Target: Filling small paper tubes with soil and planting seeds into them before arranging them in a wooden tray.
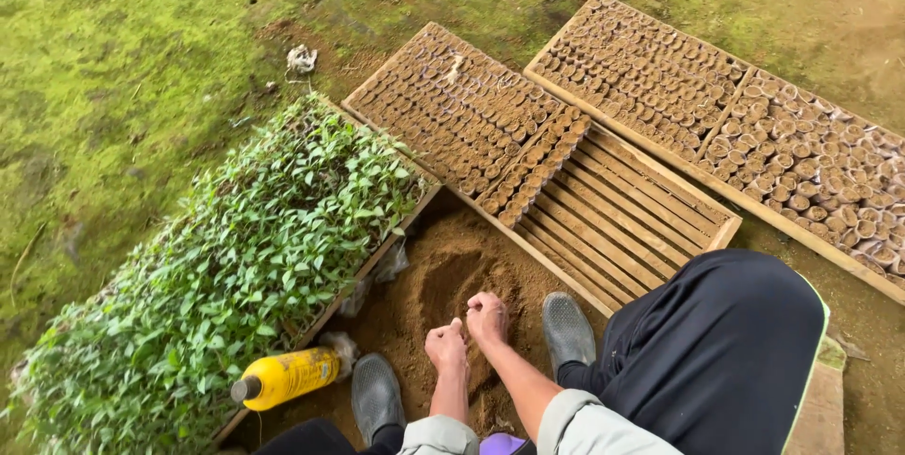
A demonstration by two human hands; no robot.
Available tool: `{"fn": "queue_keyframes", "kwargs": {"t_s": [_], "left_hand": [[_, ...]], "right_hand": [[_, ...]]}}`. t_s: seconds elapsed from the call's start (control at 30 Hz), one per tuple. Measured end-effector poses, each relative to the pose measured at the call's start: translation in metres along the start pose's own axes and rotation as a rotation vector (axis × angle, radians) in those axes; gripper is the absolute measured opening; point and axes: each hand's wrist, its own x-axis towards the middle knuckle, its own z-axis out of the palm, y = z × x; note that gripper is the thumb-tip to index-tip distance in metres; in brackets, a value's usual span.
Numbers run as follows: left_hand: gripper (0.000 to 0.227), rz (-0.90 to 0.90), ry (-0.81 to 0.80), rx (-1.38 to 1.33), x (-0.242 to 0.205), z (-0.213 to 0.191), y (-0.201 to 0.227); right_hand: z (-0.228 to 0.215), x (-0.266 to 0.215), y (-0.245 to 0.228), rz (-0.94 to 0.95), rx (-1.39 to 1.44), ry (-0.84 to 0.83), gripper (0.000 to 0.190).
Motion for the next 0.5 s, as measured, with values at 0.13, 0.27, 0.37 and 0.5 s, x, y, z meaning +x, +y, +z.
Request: {"fn": "queue_keyframes", "kwargs": {"t_s": [0.13, 0.27, 0.37, 0.5], "left_hand": [[0.017, 0.033, 0.013, -0.208, 0.002, -0.001, -0.016], [0.033, 0.016, 0.184, -0.207, 0.024, 0.007, -0.025], [0.027, 0.028, 0.277, -0.102, 0.043, 0.005, -0.040], [0.015, -0.048, 0.424, -0.097, 0.038, 0.000, -0.025]], "right_hand": [[-0.017, -0.014, -0.011, -0.006, -0.015, -0.121, 0.025], [-0.032, -0.023, -0.035, 0.053, -0.001, -0.177, 0.010], [-0.040, -0.037, -0.057, 0.042, -0.134, -0.189, 0.026], [-0.015, -0.033, -0.051, -0.064, -0.173, -0.190, 0.029]]}}
